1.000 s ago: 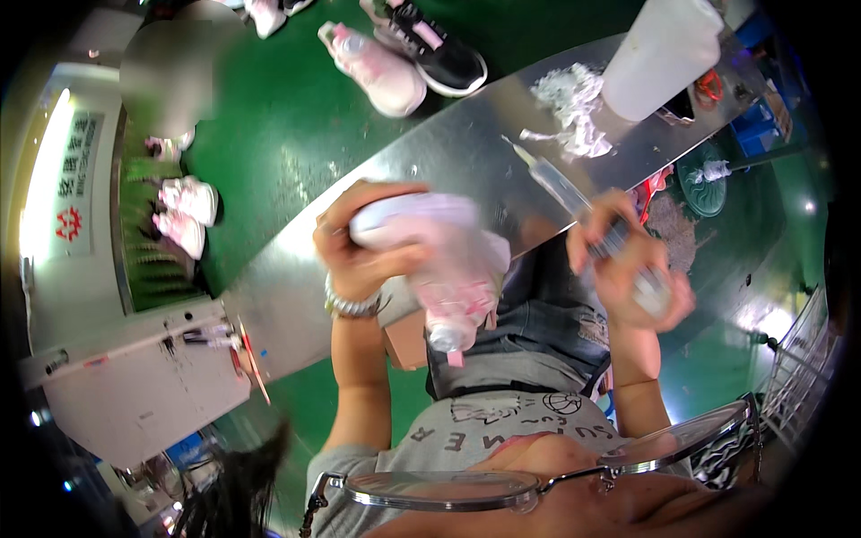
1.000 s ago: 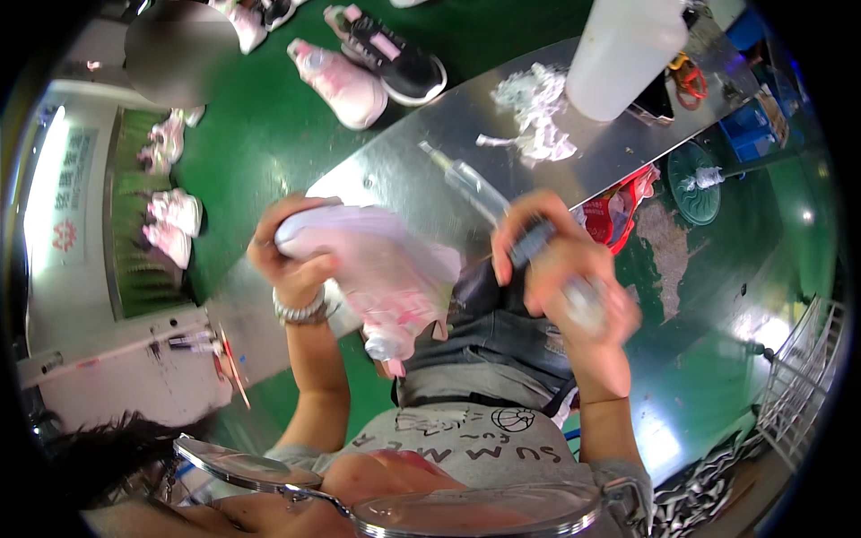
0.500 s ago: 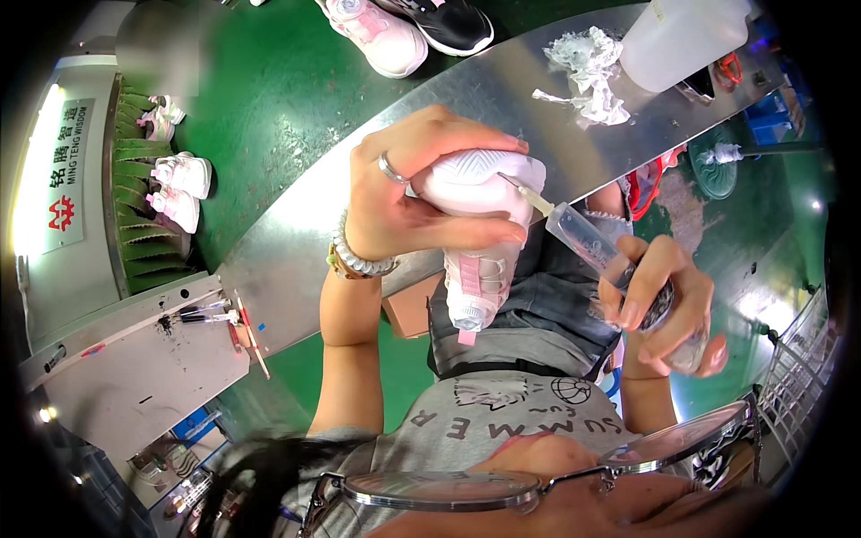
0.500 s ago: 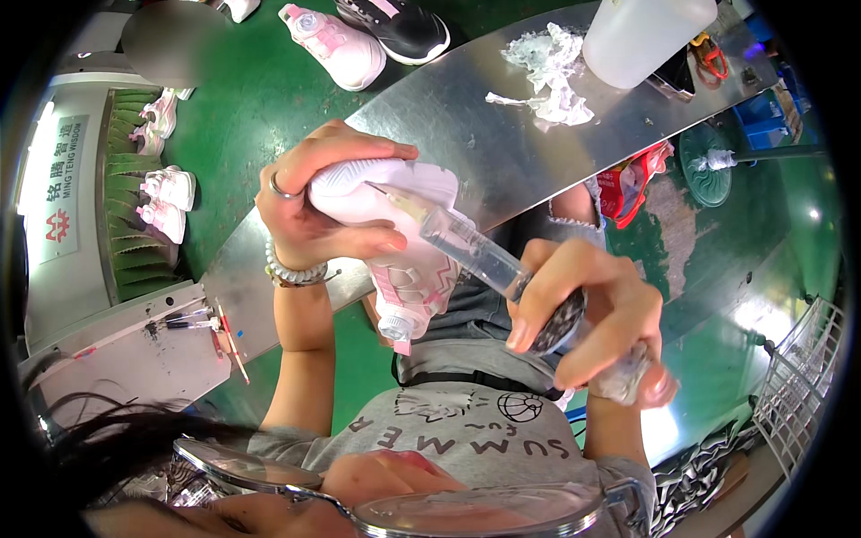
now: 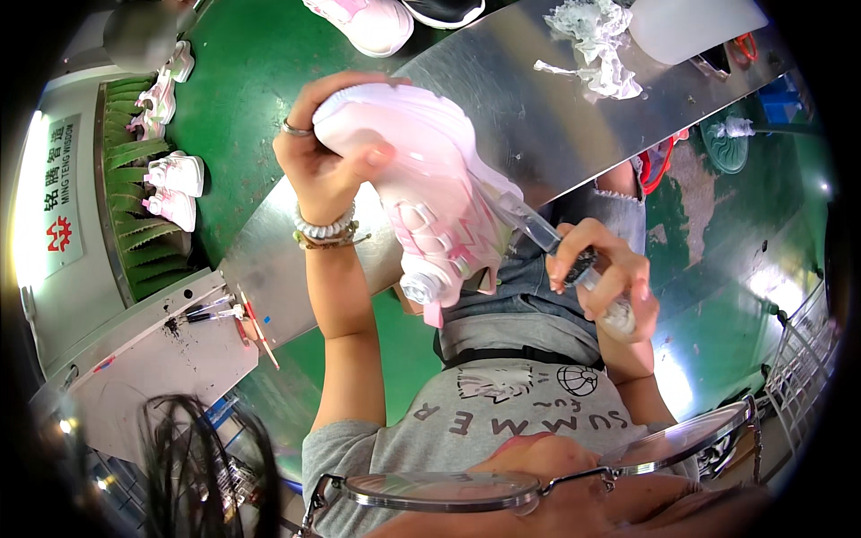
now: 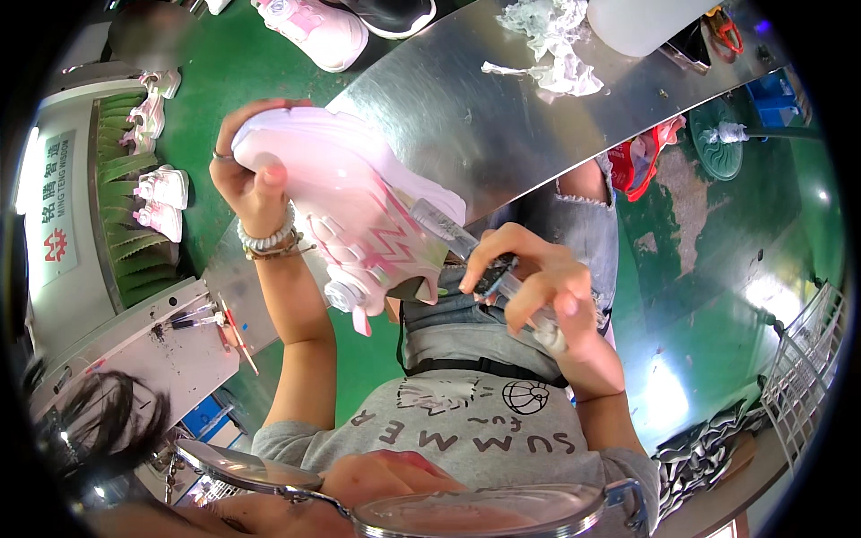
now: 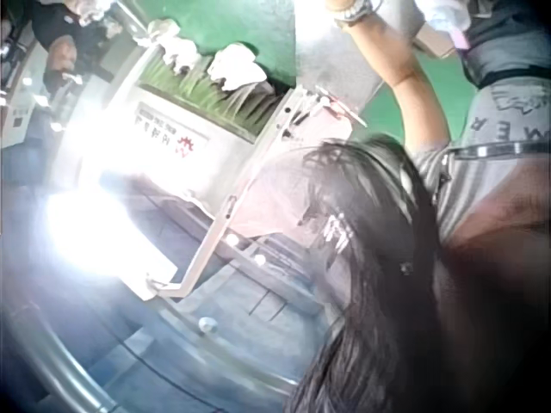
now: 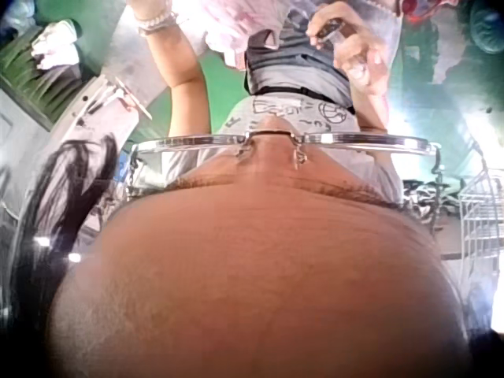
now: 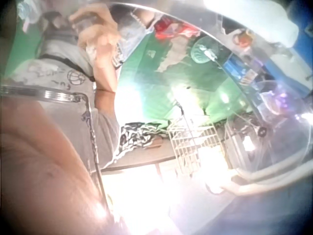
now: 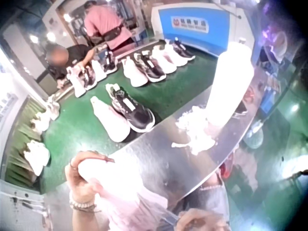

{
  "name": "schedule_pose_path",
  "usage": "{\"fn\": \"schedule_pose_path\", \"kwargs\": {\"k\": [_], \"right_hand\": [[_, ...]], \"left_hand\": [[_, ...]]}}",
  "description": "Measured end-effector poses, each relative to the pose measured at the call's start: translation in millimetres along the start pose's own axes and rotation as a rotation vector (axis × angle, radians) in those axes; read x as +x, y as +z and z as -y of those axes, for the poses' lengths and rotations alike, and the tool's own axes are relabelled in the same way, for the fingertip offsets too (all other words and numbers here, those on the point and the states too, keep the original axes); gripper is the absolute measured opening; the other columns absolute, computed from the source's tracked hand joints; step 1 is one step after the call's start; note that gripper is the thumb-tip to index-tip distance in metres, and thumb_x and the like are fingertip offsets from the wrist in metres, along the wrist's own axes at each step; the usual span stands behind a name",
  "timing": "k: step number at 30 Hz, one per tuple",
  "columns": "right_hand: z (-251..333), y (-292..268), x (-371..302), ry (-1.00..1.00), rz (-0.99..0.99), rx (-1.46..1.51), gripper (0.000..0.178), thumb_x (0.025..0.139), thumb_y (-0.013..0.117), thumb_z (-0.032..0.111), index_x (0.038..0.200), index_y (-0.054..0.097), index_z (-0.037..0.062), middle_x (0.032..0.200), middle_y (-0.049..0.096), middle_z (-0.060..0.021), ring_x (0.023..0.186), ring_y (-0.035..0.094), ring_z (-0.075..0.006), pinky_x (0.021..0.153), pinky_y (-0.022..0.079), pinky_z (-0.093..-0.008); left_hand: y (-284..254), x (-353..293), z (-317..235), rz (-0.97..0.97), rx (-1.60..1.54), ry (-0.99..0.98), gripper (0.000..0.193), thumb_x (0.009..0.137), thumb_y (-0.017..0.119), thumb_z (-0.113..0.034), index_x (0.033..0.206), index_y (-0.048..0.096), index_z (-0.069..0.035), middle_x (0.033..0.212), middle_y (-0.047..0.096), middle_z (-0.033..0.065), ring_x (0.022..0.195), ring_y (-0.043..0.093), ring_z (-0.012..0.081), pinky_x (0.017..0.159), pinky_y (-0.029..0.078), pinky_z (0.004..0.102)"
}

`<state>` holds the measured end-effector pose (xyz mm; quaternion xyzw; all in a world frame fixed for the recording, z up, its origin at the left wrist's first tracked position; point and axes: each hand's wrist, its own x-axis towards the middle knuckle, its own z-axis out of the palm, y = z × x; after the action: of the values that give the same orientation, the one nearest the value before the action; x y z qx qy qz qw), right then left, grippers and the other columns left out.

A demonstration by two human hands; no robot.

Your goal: The person applies adhesive to the seams and soles of various children's shoes using a syringe-like applicator. They pick up shoes from a conveyor belt, apply the liquid to the bonding areas, and then place the shoes back onto the belt.

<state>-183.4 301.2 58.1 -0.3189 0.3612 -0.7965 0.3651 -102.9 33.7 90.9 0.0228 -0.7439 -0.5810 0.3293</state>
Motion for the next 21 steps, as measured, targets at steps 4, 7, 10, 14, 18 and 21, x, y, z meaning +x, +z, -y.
{"fn": "schedule_pose_path", "kwargs": {"k": [4,7,10,14,18,21], "right_hand": [[3,-3,-13,0.089,0.014,-0.035,0.061,0.091,0.030,0.050,0.057,0.055,0.0061,0.089,0.054,-0.0246,0.072,0.051,-0.0251,0.057,0.042,-0.0296],[7,-9,-23,0.136,0.008,-0.059,0.059,0.091,0.028,0.046,0.058,0.056,0.0053,0.089,0.054,-0.0245,0.073,0.052,-0.0254,0.057,0.043,-0.0293],[8,-13,-29,0.152,0.017,-0.103,0.059,0.092,0.028,0.044,0.058,0.056,0.0049,0.090,0.054,-0.0244,0.073,0.053,-0.0250,0.058,0.043,-0.0284],[-2,-15,-29,0.125,-0.023,-0.117,0.059,0.092,0.026,0.041,0.058,0.055,0.0029,0.092,0.054,-0.0243,0.071,0.052,-0.0224,0.059,0.044,-0.0279],[-13,-6,-16,0.081,-0.071,-0.108,0.061,0.092,0.024,0.043,0.057,0.052,0.0013,0.095,0.052,-0.0235,0.069,0.051,-0.0220,0.061,0.042,-0.0292],[-26,-3,-7,0.069,-0.089,-0.086,0.065,0.091,0.024,0.049,0.056,0.050,0.0002,0.096,0.050,-0.0239,0.070,0.051,-0.0230,0.063,0.041,-0.0302]], "left_hand": [[-19,-6,19,-0.089,0.107,-0.053,0.049,0.070,0.071,-0.025,0.103,0.056,0.007,0.096,0.062,0.0127,0.083,0.059,0.0157,0.074,0.047,0.0255],[-22,-7,29,-0.178,0.019,-0.084,0.047,0.072,0.070,-0.027,0.102,0.057,0.007,0.096,0.062,0.0128,0.083,0.059,0.0158,0.074,0.047,0.0257],[-24,-7,35,-0.261,0.035,-0.131,0.043,0.076,0.067,-0.027,0.101,0.057,0.007,0.093,0.062,0.0114,0.080,0.058,0.0144,0.073,0.047,0.0253],[-30,-15,54,-0.468,0.103,-0.239,0.033,0.083,0.061,-0.024,0.098,0.058,0.006,0.087,0.061,0.0078,0.076,0.056,0.0104,0.069,0.046,0.0222],[-40,-32,64,-0.679,0.192,-0.515,0.025,0.085,0.060,-0.022,0.087,0.061,0.003,0.067,0.054,-0.0013,0.059,0.047,0.0046,0.051,0.037,0.0198],[-69,-78,69,-0.789,0.234,-0.692,0.025,0.084,0.062,-0.023,0.076,0.062,0.001,0.054,0.041,-0.0078,0.046,0.033,0.0023,0.040,0.024,0.0209]]}}
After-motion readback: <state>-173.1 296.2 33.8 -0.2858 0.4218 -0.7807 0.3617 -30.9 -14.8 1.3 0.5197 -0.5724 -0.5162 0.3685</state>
